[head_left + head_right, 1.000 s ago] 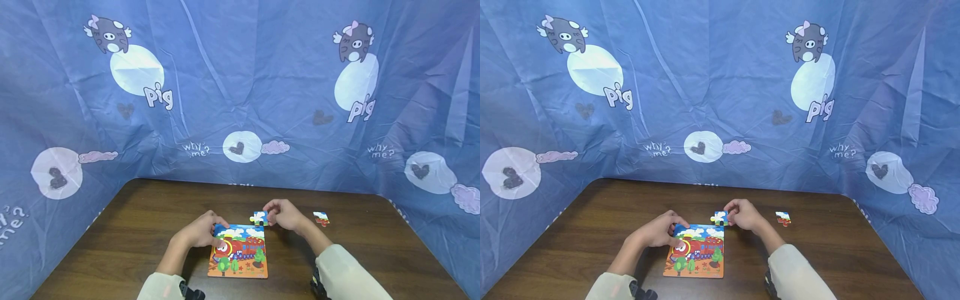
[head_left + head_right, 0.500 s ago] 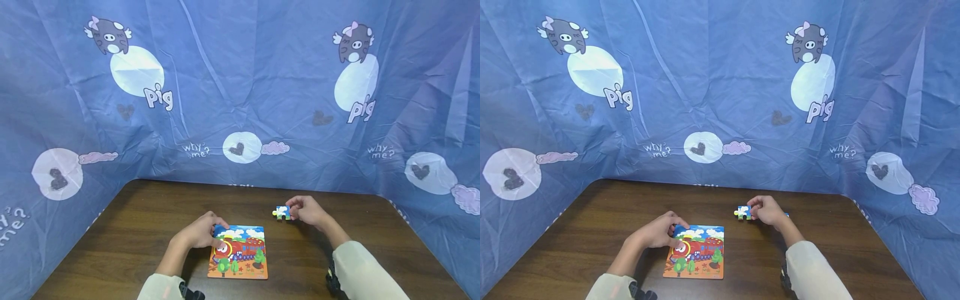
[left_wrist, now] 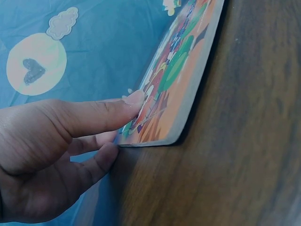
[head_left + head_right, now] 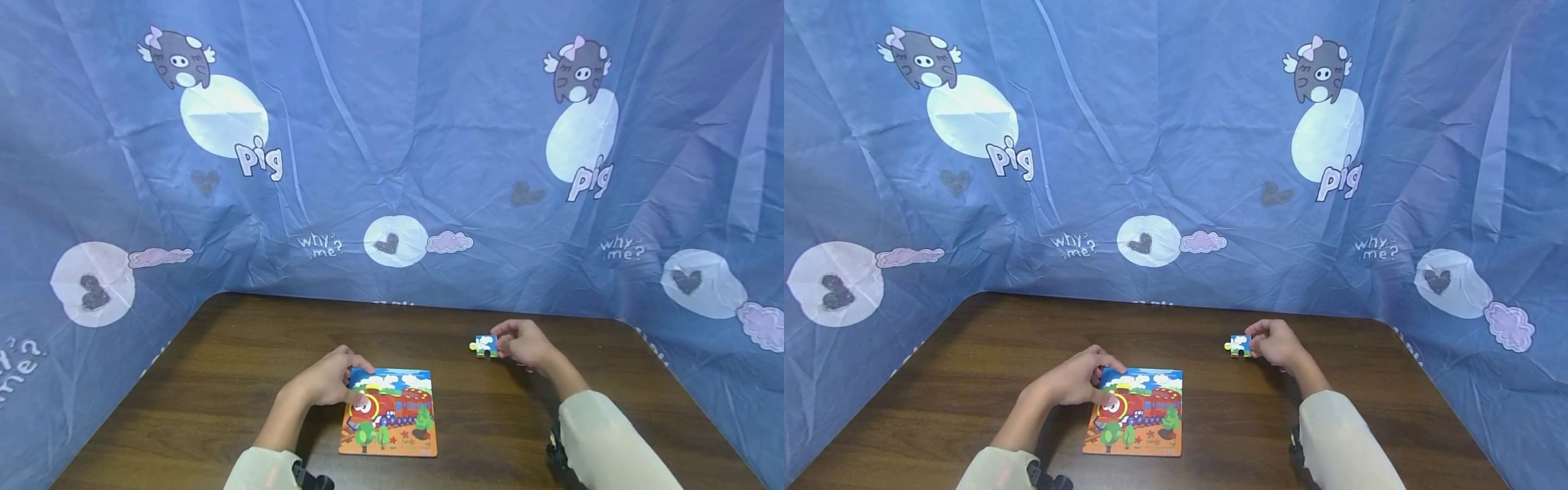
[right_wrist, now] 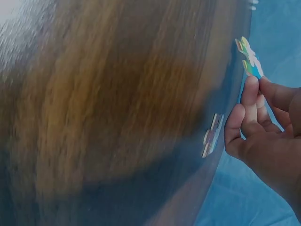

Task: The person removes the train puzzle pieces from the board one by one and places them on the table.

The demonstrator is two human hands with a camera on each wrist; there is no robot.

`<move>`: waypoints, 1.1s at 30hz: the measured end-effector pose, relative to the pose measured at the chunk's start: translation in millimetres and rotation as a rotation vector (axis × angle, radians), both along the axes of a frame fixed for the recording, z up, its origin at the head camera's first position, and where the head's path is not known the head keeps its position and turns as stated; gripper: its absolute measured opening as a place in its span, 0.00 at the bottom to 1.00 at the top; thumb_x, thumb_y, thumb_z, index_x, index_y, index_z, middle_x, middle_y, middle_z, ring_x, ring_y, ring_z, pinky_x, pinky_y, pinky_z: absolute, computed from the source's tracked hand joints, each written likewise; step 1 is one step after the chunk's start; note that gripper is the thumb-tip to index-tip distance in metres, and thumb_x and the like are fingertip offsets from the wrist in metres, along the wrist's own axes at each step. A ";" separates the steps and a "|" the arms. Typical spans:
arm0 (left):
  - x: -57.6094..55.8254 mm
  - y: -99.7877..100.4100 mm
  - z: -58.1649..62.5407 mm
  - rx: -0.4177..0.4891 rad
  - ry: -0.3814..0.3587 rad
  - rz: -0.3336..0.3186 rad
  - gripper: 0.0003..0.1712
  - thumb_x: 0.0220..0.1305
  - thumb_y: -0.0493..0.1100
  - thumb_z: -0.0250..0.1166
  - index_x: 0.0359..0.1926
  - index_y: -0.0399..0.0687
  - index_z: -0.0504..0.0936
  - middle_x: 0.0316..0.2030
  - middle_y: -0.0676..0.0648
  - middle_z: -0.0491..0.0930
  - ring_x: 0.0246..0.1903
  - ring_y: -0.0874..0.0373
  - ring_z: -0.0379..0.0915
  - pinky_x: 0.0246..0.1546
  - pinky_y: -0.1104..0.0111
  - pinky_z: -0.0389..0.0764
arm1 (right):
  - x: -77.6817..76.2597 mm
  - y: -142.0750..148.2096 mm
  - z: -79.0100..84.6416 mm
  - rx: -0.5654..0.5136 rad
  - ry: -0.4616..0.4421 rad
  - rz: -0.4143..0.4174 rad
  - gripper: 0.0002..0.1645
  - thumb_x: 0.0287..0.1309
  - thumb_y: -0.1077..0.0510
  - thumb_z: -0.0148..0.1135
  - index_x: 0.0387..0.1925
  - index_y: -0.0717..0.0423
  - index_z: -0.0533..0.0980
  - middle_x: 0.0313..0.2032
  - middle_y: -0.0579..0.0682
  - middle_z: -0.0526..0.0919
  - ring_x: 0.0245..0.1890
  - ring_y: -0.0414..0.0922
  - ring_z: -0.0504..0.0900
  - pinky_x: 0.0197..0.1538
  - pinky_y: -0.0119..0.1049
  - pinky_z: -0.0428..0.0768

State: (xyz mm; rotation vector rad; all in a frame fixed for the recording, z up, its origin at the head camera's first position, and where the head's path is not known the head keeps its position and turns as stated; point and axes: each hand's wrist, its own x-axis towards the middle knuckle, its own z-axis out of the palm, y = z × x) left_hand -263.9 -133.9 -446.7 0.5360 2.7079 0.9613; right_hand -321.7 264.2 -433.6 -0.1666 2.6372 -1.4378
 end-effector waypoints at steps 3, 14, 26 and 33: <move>-0.6 0.1 -0.7 -0.003 -0.002 0.010 0.28 0.50 0.43 0.83 0.54 0.53 0.85 0.50 0.46 0.72 0.43 0.53 0.73 0.47 0.53 0.79 | 0.2 4.8 -2.2 0.001 -0.009 -0.015 0.17 0.60 0.75 0.58 0.52 0.74 0.75 0.30 0.55 0.84 0.25 0.43 0.79 0.21 0.31 0.70; -2.0 1.0 -5.7 0.009 0.019 0.015 0.29 0.49 0.42 0.83 0.55 0.49 0.85 0.49 0.46 0.73 0.43 0.53 0.72 0.49 0.52 0.78 | -1.0 20.0 -13.5 0.106 -0.010 -0.076 0.15 0.57 0.76 0.57 0.48 0.72 0.76 0.27 0.52 0.81 0.23 0.43 0.76 0.22 0.35 0.72; -1.7 1.2 -3.5 -0.004 0.024 0.018 0.31 0.49 0.42 0.83 0.56 0.47 0.84 0.48 0.46 0.73 0.42 0.54 0.72 0.48 0.53 0.78 | -2.0 19.4 -15.4 0.236 0.121 -0.049 0.10 0.54 0.74 0.61 0.40 0.70 0.80 0.27 0.51 0.80 0.24 0.42 0.76 0.25 0.35 0.75; -2.1 1.6 -2.8 -0.009 0.005 0.032 0.31 0.50 0.43 0.83 0.56 0.48 0.84 0.48 0.47 0.73 0.44 0.54 0.72 0.51 0.52 0.78 | -4.2 5.7 -10.7 0.333 0.227 0.033 0.08 0.54 0.71 0.63 0.37 0.65 0.82 0.28 0.49 0.82 0.30 0.41 0.76 0.35 0.35 0.73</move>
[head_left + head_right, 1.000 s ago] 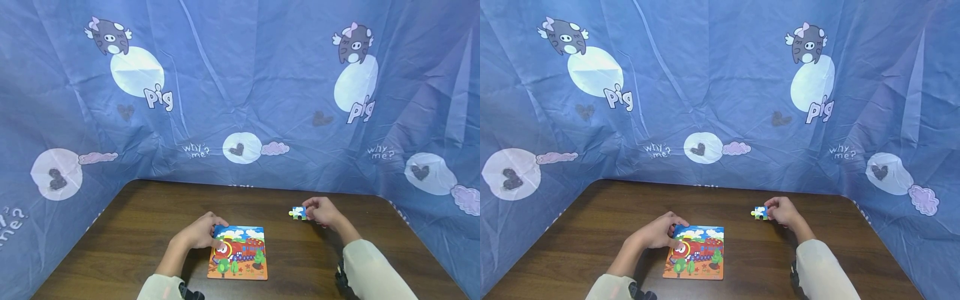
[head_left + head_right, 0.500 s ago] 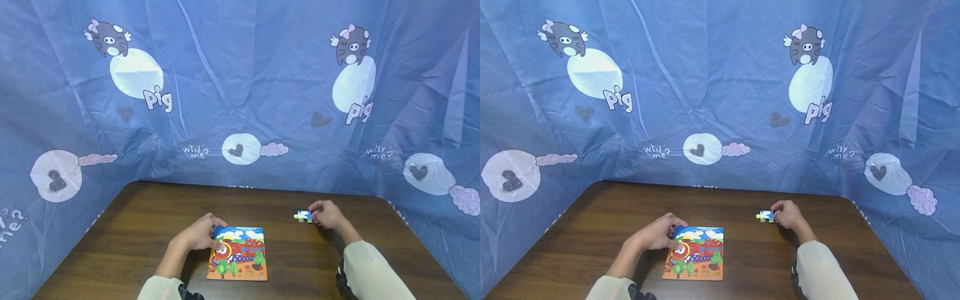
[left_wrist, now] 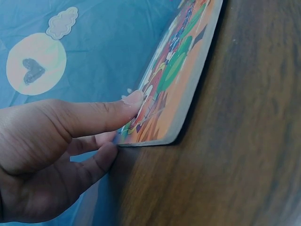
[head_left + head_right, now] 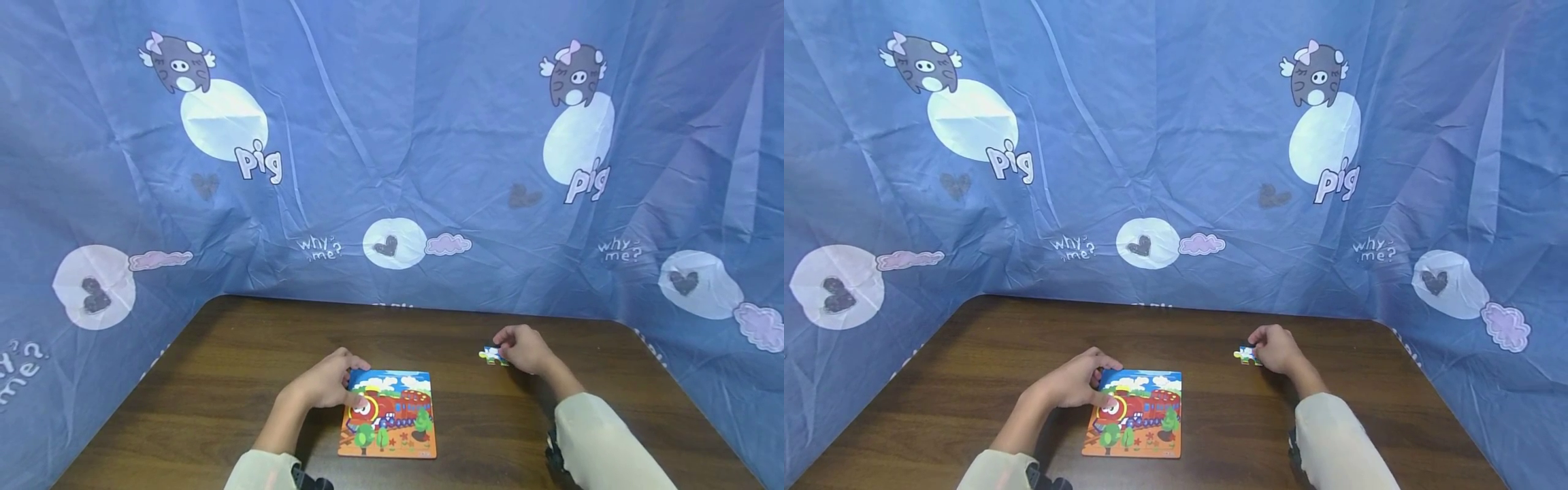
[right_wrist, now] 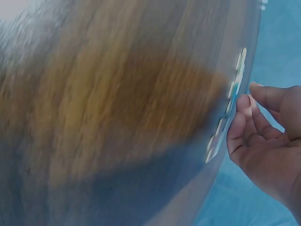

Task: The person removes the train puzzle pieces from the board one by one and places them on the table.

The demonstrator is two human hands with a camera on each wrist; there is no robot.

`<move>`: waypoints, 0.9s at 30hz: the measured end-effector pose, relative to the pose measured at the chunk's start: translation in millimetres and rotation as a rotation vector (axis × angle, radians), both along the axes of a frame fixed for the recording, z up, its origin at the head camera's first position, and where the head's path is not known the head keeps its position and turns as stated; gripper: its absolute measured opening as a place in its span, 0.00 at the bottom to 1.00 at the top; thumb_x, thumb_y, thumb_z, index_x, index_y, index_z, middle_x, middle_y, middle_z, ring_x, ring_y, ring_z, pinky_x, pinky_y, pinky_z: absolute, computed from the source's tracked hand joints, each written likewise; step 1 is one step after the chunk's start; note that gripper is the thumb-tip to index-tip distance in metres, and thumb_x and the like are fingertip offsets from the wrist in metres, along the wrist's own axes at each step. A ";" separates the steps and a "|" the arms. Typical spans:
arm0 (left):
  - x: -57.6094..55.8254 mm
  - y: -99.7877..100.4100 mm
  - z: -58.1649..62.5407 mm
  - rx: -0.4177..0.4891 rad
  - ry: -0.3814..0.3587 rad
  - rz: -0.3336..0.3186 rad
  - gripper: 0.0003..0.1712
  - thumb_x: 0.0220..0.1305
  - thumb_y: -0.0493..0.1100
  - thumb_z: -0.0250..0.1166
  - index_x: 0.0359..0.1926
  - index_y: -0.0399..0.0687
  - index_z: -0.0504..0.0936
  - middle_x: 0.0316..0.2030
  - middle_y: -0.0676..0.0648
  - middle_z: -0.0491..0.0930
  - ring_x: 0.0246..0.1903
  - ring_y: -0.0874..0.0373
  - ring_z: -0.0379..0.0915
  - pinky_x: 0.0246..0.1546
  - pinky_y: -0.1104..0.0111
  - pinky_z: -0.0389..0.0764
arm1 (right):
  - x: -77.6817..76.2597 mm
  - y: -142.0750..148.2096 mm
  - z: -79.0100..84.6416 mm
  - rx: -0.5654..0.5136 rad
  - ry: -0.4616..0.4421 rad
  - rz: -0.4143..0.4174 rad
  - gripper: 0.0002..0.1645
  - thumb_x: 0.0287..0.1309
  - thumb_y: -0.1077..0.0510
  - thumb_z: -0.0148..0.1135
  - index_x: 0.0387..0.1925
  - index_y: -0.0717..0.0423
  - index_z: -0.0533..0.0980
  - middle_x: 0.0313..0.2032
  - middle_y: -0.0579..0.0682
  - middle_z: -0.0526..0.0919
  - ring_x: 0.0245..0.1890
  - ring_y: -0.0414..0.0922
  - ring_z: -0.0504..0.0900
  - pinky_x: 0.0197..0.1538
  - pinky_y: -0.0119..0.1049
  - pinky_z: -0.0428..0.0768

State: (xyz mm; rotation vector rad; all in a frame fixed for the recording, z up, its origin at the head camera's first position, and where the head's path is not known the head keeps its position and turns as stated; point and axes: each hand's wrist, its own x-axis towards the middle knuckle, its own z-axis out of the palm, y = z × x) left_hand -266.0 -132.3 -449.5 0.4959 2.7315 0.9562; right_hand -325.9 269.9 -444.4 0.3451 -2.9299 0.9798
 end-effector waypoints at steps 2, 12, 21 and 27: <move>-0.2 -0.2 -0.1 0.001 -0.003 0.003 0.31 0.50 0.43 0.83 0.56 0.48 0.84 0.48 0.47 0.73 0.44 0.54 0.72 0.51 0.52 0.78 | -1.1 -7.0 1.2 -0.003 0.009 0.033 0.08 0.55 0.72 0.63 0.38 0.66 0.82 0.27 0.49 0.83 0.29 0.41 0.77 0.34 0.34 0.75; -0.1 -0.2 0.0 -0.005 0.012 -0.001 0.31 0.49 0.43 0.83 0.56 0.48 0.84 0.47 0.48 0.73 0.43 0.54 0.72 0.51 0.52 0.78 | -1.3 -51.8 10.0 -0.050 -0.049 0.130 0.09 0.62 0.71 0.61 0.44 0.66 0.81 0.30 0.49 0.84 0.29 0.43 0.81 0.28 0.35 0.79; 0.6 -0.6 1.2 -0.007 0.009 -0.002 0.31 0.49 0.43 0.83 0.56 0.48 0.84 0.48 0.47 0.74 0.43 0.54 0.72 0.50 0.52 0.78 | 5.6 -95.8 13.9 -0.026 -0.030 0.231 0.08 0.63 0.69 0.64 0.44 0.64 0.82 0.29 0.45 0.82 0.30 0.40 0.79 0.35 0.37 0.78; -0.1 -1.0 0.4 -0.004 0.002 0.002 0.31 0.49 0.43 0.83 0.56 0.48 0.84 0.48 0.48 0.73 0.43 0.54 0.71 0.49 0.53 0.78 | 13.5 -126.1 10.3 -0.006 -0.040 0.308 0.07 0.65 0.67 0.65 0.44 0.61 0.83 0.31 0.43 0.81 0.33 0.40 0.78 0.39 0.39 0.78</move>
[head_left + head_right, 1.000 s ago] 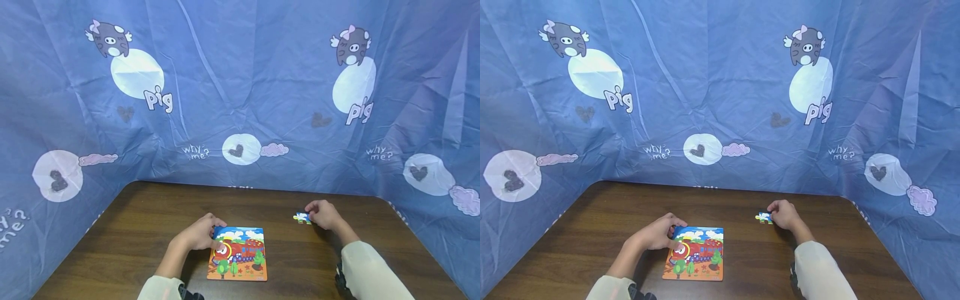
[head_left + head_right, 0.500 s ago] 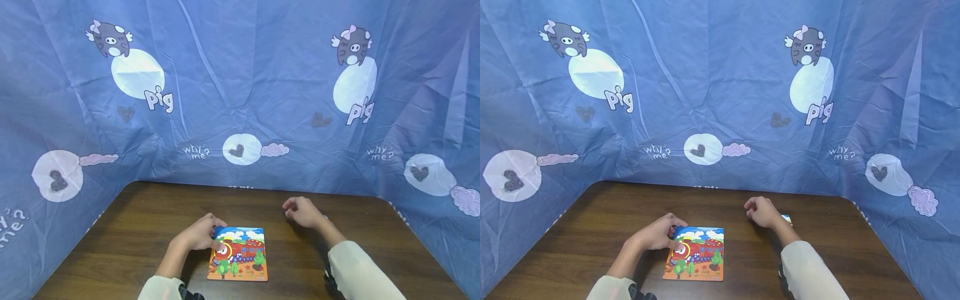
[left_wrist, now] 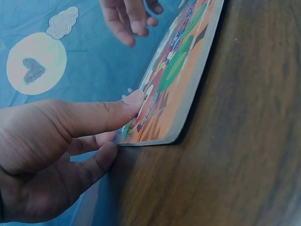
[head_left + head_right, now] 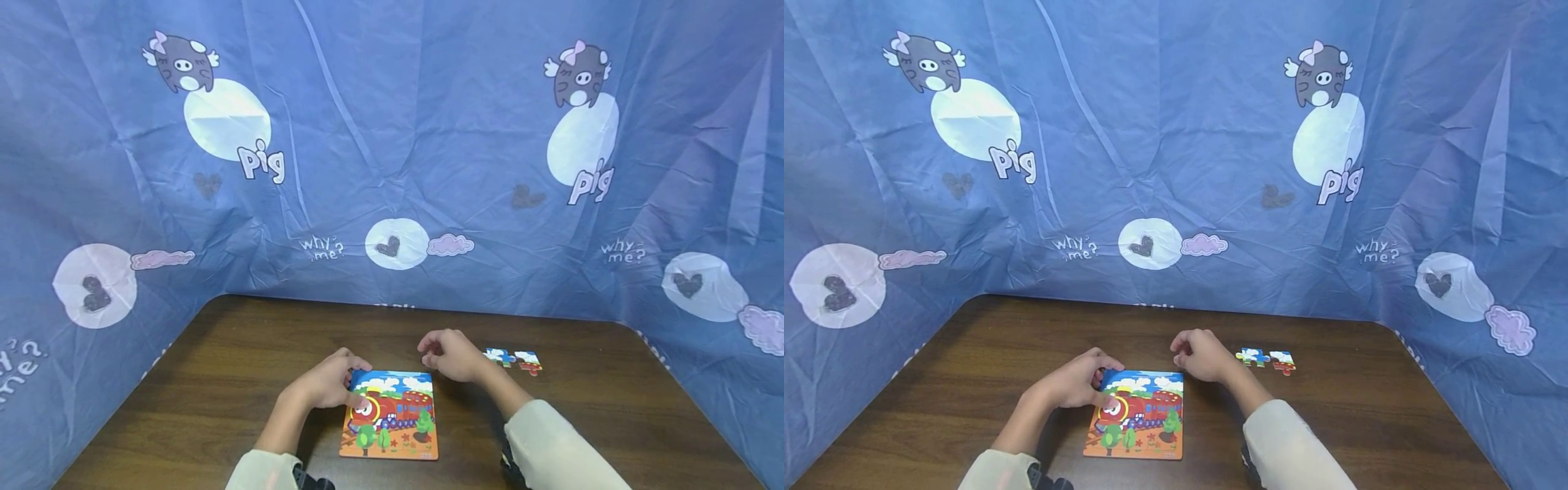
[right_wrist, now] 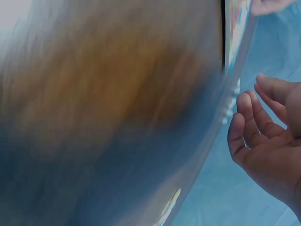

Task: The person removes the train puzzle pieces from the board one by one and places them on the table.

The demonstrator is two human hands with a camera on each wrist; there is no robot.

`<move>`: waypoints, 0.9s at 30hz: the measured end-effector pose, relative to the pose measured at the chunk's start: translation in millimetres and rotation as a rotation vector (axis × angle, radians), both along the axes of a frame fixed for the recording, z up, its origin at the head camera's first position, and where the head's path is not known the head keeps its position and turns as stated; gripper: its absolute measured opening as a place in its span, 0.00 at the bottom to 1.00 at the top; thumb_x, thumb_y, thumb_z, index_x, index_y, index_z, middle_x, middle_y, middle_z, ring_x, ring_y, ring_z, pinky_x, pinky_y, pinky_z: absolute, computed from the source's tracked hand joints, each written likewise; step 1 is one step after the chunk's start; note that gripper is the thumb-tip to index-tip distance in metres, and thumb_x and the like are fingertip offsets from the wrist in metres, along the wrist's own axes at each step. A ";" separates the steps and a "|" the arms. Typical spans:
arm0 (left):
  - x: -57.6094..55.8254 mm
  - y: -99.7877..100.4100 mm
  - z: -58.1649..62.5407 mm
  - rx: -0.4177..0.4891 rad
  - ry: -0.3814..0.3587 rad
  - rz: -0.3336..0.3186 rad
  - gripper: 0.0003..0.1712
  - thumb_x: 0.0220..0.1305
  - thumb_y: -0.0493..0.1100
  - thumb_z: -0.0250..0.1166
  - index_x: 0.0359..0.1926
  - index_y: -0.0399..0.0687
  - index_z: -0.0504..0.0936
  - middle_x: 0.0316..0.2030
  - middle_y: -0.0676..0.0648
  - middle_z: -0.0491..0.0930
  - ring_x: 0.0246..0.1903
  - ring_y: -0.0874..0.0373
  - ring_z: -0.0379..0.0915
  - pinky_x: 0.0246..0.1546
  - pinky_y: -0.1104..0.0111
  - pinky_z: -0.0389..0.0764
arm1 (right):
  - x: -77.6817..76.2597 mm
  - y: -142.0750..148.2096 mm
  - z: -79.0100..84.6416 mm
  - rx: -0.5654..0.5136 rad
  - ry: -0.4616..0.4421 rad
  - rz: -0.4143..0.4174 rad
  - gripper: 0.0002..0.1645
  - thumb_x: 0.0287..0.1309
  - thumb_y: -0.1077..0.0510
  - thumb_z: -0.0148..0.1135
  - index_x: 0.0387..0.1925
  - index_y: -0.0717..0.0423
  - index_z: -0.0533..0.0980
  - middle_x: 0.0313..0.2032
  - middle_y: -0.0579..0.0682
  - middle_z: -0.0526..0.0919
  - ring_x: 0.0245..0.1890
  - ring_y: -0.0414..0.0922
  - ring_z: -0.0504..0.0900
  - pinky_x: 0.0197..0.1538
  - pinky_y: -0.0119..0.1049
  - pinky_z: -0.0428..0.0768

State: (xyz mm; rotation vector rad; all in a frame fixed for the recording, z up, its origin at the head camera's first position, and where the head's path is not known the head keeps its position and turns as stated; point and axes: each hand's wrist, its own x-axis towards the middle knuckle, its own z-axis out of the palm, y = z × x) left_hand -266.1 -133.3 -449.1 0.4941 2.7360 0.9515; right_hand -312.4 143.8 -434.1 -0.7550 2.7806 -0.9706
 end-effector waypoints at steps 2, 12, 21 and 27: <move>-0.5 0.2 0.0 0.000 0.002 -0.002 0.31 0.49 0.43 0.83 0.56 0.48 0.85 0.47 0.48 0.73 0.43 0.54 0.72 0.48 0.54 0.78 | 4.0 -8.7 -1.9 0.014 -0.004 0.025 0.06 0.65 0.66 0.65 0.44 0.60 0.83 0.32 0.43 0.81 0.34 0.40 0.78 0.40 0.40 0.78; -2.2 -0.2 -0.1 0.006 -0.011 -0.014 0.30 0.50 0.44 0.83 0.56 0.48 0.84 0.47 0.48 0.73 0.43 0.55 0.72 0.50 0.53 0.78 | 21.5 -39.8 -7.3 0.080 -0.037 0.142 0.06 0.67 0.62 0.66 0.44 0.55 0.84 0.31 0.39 0.80 0.32 0.37 0.77 0.38 0.34 0.77; -1.5 0.3 1.5 -0.005 -0.017 -0.014 0.30 0.50 0.45 0.83 0.56 0.48 0.85 0.47 0.48 0.73 0.43 0.54 0.72 0.50 0.53 0.79 | 29.7 -55.2 -10.1 0.088 -0.029 0.219 0.07 0.65 0.57 0.69 0.43 0.54 0.85 0.29 0.38 0.79 0.29 0.35 0.75 0.35 0.29 0.76; -0.9 0.1 1.3 -0.002 -0.011 -0.010 0.30 0.49 0.44 0.84 0.55 0.48 0.85 0.47 0.47 0.74 0.43 0.54 0.72 0.51 0.52 0.78 | 32.7 -60.8 -10.9 0.096 -0.029 0.227 0.09 0.62 0.54 0.73 0.41 0.53 0.85 0.32 0.39 0.79 0.32 0.34 0.75 0.38 0.29 0.77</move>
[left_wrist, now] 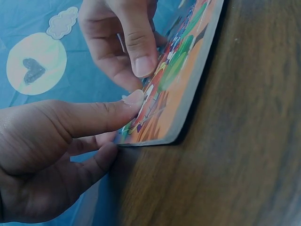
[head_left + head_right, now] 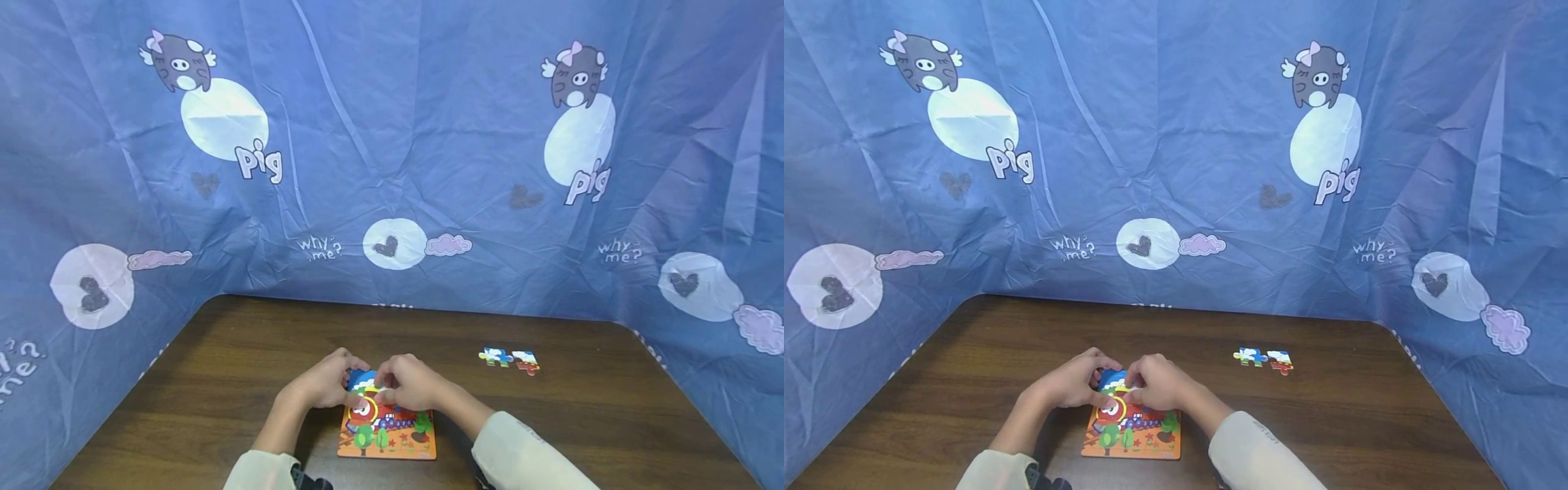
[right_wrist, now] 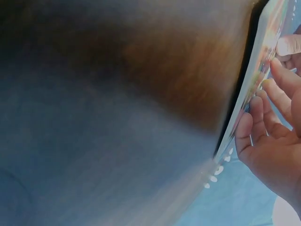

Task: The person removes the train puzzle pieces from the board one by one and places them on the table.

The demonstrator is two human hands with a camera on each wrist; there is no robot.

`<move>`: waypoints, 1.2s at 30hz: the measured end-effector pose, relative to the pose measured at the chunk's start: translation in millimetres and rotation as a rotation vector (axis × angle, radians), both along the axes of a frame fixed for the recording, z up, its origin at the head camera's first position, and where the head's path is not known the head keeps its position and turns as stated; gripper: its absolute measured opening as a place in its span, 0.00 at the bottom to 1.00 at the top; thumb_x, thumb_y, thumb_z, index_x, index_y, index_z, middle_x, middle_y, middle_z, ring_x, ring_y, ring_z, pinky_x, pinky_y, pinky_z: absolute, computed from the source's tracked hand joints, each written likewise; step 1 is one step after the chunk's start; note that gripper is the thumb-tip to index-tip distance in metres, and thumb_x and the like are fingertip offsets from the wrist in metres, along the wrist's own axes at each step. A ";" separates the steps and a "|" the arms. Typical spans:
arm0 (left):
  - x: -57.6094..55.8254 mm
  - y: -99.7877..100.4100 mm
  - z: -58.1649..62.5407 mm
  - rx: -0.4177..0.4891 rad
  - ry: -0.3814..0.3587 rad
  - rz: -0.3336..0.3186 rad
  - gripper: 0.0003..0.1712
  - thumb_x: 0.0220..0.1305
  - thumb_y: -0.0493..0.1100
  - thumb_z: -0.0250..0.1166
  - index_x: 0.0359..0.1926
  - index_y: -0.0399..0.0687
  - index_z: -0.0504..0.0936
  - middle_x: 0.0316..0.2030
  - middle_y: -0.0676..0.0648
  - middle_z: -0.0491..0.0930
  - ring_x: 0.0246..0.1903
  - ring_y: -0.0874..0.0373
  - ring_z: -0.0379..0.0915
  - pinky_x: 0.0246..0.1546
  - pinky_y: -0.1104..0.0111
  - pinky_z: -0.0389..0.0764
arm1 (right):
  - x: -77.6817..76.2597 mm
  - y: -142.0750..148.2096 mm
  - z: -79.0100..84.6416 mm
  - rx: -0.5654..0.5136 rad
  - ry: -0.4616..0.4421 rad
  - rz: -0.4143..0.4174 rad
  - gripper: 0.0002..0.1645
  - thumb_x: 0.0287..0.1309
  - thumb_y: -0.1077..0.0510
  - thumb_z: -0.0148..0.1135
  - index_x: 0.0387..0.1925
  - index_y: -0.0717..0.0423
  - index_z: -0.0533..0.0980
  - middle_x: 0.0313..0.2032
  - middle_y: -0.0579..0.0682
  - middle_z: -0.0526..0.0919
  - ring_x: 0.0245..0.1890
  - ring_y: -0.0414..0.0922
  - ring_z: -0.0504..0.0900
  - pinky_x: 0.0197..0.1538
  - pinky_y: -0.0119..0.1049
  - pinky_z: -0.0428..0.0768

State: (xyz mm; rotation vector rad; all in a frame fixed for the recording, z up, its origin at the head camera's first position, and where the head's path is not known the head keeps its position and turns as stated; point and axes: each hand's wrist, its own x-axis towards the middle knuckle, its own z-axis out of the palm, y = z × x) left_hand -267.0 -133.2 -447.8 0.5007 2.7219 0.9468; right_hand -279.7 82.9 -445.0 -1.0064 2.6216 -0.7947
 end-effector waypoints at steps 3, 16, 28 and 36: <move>-0.3 -0.2 -0.8 0.000 0.014 -0.009 0.30 0.49 0.44 0.84 0.55 0.47 0.85 0.46 0.48 0.74 0.42 0.54 0.71 0.50 0.52 0.78 | 0.3 -1.1 -1.3 -0.006 -0.005 0.000 0.09 0.61 0.53 0.74 0.40 0.52 0.85 0.34 0.40 0.80 0.33 0.34 0.75 0.39 0.29 0.77; -0.1 -0.6 1.1 0.010 0.031 -0.034 0.31 0.49 0.42 0.83 0.55 0.44 0.85 0.46 0.46 0.73 0.40 0.54 0.71 0.48 0.54 0.77 | 1.8 -9.6 -2.7 -0.054 -0.120 -0.087 0.07 0.57 0.61 0.76 0.32 0.52 0.82 0.26 0.42 0.77 0.27 0.36 0.72 0.34 0.29 0.72; -0.7 -1.0 -0.7 0.017 0.028 -0.037 0.30 0.50 0.42 0.83 0.55 0.45 0.85 0.45 0.47 0.73 0.40 0.54 0.71 0.47 0.55 0.78 | 3.5 -11.6 -2.7 -0.023 -0.141 -0.101 0.08 0.60 0.61 0.74 0.33 0.51 0.79 0.27 0.43 0.75 0.28 0.37 0.72 0.35 0.30 0.73; -1.2 -3.5 -3.1 -0.002 0.050 -0.064 0.35 0.46 0.45 0.85 0.57 0.43 0.84 0.46 0.47 0.73 0.40 0.55 0.70 0.47 0.56 0.76 | 5.2 -11.4 -0.9 -0.029 -0.147 -0.088 0.09 0.60 0.62 0.73 0.34 0.53 0.78 0.27 0.43 0.74 0.29 0.37 0.72 0.36 0.30 0.73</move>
